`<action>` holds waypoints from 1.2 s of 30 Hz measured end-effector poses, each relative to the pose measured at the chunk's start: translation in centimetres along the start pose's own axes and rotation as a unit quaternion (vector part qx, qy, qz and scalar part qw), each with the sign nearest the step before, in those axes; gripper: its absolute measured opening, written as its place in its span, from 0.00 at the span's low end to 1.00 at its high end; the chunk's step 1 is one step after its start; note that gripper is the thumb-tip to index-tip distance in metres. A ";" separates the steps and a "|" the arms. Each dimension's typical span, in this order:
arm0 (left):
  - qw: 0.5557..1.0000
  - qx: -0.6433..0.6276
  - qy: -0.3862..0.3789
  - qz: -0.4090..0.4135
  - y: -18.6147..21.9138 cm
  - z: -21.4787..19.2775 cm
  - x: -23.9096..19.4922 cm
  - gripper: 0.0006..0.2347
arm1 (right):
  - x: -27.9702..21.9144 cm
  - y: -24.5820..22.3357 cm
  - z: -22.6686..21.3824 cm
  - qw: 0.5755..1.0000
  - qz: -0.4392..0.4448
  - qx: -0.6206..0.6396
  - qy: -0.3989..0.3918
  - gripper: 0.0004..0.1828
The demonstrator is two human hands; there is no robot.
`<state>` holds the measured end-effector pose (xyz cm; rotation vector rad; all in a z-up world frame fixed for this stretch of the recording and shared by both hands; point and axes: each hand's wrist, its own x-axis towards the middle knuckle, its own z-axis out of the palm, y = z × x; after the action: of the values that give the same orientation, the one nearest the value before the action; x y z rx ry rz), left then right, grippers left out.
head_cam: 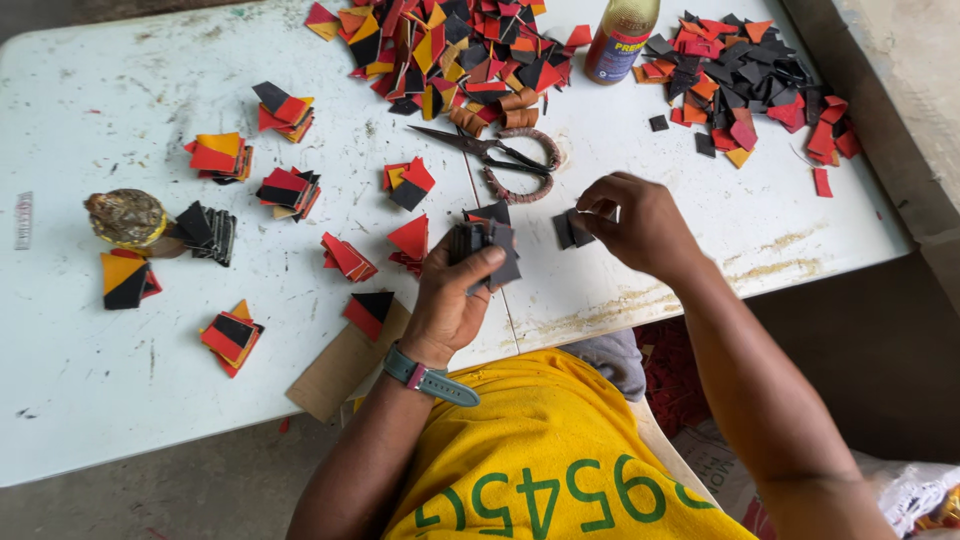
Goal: The person sorts small triangular pieces of colored material on a white table. They pick up pieces, separate them by color, and place them into small stacks. A pair of scissors and a bottle are also visible on the table.
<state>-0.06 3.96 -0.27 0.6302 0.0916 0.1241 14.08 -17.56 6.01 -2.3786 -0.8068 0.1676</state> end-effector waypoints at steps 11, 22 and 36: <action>0.998 0.022 -0.033 -0.038 -0.9 2.0 0.6 0.15 | -4.7 -4.5 2.9 0.897 -0.019 0.442 0.006 0.28; 0.989 -0.113 0.029 -0.086 -1.9 2.2 0.6 0.12 | -5.7 -6.6 3.8 0.944 -0.168 0.115 0.258 0.17; 1.000 -0.027 0.013 0.004 -0.9 3.2 0.6 0.09 | -4.5 -6.6 3.1 0.948 -0.141 0.225 0.177 0.12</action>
<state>1.00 1.47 1.75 0.5749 0.1106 0.1430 6.21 -14.52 7.09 -1.7739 -0.8194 -0.1729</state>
